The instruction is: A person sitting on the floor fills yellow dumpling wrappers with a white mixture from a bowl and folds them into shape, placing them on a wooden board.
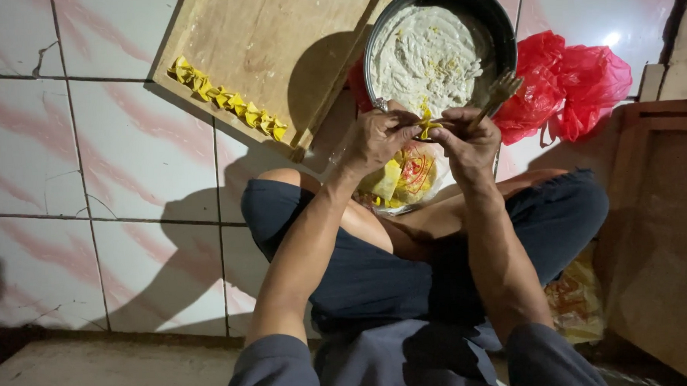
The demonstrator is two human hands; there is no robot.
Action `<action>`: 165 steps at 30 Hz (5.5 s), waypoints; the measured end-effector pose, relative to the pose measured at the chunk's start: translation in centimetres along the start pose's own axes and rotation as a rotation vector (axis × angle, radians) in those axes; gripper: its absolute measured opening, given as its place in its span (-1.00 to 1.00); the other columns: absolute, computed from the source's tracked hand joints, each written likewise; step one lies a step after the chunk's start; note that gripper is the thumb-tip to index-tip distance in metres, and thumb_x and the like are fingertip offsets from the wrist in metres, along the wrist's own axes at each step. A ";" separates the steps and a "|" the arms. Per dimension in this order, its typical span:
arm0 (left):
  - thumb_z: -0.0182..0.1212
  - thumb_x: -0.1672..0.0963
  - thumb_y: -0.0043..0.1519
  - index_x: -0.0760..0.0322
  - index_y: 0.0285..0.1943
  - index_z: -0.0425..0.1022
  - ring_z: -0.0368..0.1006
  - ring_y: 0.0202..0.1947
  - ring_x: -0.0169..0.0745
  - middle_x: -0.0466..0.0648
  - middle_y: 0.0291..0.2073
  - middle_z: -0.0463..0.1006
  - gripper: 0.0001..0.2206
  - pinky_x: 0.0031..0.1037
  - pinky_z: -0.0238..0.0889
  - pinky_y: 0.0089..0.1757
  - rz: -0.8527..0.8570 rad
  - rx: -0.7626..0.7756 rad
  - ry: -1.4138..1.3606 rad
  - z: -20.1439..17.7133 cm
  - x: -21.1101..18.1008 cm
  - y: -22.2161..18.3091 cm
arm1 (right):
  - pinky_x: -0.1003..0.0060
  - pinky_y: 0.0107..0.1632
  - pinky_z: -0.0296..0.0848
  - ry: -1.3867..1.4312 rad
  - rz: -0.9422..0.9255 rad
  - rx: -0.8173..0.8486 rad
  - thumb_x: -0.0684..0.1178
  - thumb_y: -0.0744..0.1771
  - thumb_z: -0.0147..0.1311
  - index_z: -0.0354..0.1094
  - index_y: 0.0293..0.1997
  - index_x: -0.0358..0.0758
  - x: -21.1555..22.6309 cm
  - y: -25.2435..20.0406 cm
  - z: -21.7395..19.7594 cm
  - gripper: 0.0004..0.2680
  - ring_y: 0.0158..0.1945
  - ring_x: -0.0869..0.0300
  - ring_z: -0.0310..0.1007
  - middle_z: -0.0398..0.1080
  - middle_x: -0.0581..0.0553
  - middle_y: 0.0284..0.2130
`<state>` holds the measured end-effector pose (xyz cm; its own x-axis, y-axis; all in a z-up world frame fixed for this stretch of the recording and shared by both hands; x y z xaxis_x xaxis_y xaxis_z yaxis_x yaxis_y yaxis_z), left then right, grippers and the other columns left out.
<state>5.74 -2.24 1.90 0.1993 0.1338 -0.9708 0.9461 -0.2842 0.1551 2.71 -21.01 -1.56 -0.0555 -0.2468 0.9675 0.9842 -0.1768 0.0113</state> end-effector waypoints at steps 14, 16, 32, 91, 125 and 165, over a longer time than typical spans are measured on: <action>0.28 0.12 0.29 0.21 -0.15 0.63 0.64 -0.38 -0.03 0.02 -0.43 0.66 -0.91 -0.38 0.50 -0.32 -0.052 0.030 -0.122 0.5 2.0 -0.4 | 0.55 -0.63 0.26 -0.061 0.013 0.040 -0.27 0.32 0.30 0.27 0.09 -0.46 1.5 -0.3 0.9 -0.71 -0.59 0.29 0.38 0.50 -0.33 -0.34; 0.22 0.13 0.33 0.26 -0.14 0.60 0.65 -0.47 -0.19 0.04 -0.51 0.63 -0.89 -0.47 0.53 -0.41 -0.169 0.036 -0.301 0.1 1.7 -0.1 | 0.56 -0.65 0.24 0.030 0.028 0.021 -0.26 0.33 0.26 0.28 0.09 -0.41 1.1 -0.3 0.7 -0.74 -0.64 0.34 0.34 0.51 -0.29 -0.28; 0.23 0.24 0.20 0.32 -0.24 0.50 0.59 -0.51 -0.15 -0.01 -0.51 0.47 -0.97 -0.32 0.56 -0.49 -0.522 -0.083 -0.769 -0.4 0.5 -0.3 | 0.44 -0.69 0.09 0.037 0.089 0.030 -0.14 0.41 0.08 0.39 -0.05 -0.61 -0.4 -0.6 -0.2 -0.80 -0.76 0.34 0.09 0.28 -0.26 -0.57; 0.49 0.11 0.13 0.35 -0.16 0.58 0.52 -0.41 -0.34 -0.03 -0.42 0.48 -0.75 -0.56 0.54 -0.33 -0.344 -0.523 -0.497 -3.7 2.9 -1.0 | 0.34 -0.63 0.37 -0.156 0.343 0.198 -0.20 0.43 -0.10 0.34 0.22 -0.52 2.1 -5.3 4.1 -0.75 -0.60 0.10 0.43 0.40 -0.33 -0.41; 0.46 0.12 0.15 0.27 -0.14 0.55 0.51 -0.38 -0.35 -0.07 -0.37 0.49 -0.79 -0.58 0.54 -0.30 -0.354 -0.603 -0.707 -3.7 2.9 -0.9 | 0.10 -0.38 0.37 -0.951 -0.343 0.047 -0.31 0.34 0.19 0.58 0.10 -0.29 3.3 -4.2 0.5 -0.77 -0.43 -0.09 0.45 0.42 -0.31 -0.44; 0.34 0.20 0.22 0.26 -0.07 0.53 0.59 -0.13 -0.15 0.03 -0.15 0.62 -0.85 -0.41 0.54 -0.05 -0.248 -0.087 -0.622 -11.4 -3.2 0.4 | 0.25 -0.19 0.32 -0.935 -0.250 0.047 -0.20 0.42 0.21 0.53 0.18 -0.24 4.2 -3.4 -2.1 -0.81 -0.31 0.11 0.32 0.27 -0.12 -0.36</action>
<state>8.45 8.07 7.13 -0.1861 -0.3937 -0.9002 0.9672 -0.2347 -0.0973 -1.22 -23.49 1.91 -0.1281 0.6541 0.7454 0.9690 -0.0777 0.2347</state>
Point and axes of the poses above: each hand's wrist, its own y-axis towards the middle knuckle, its own z-axis out of the palm, x = y × z, the point moved 6 cm from there along y, towards the middle knuckle
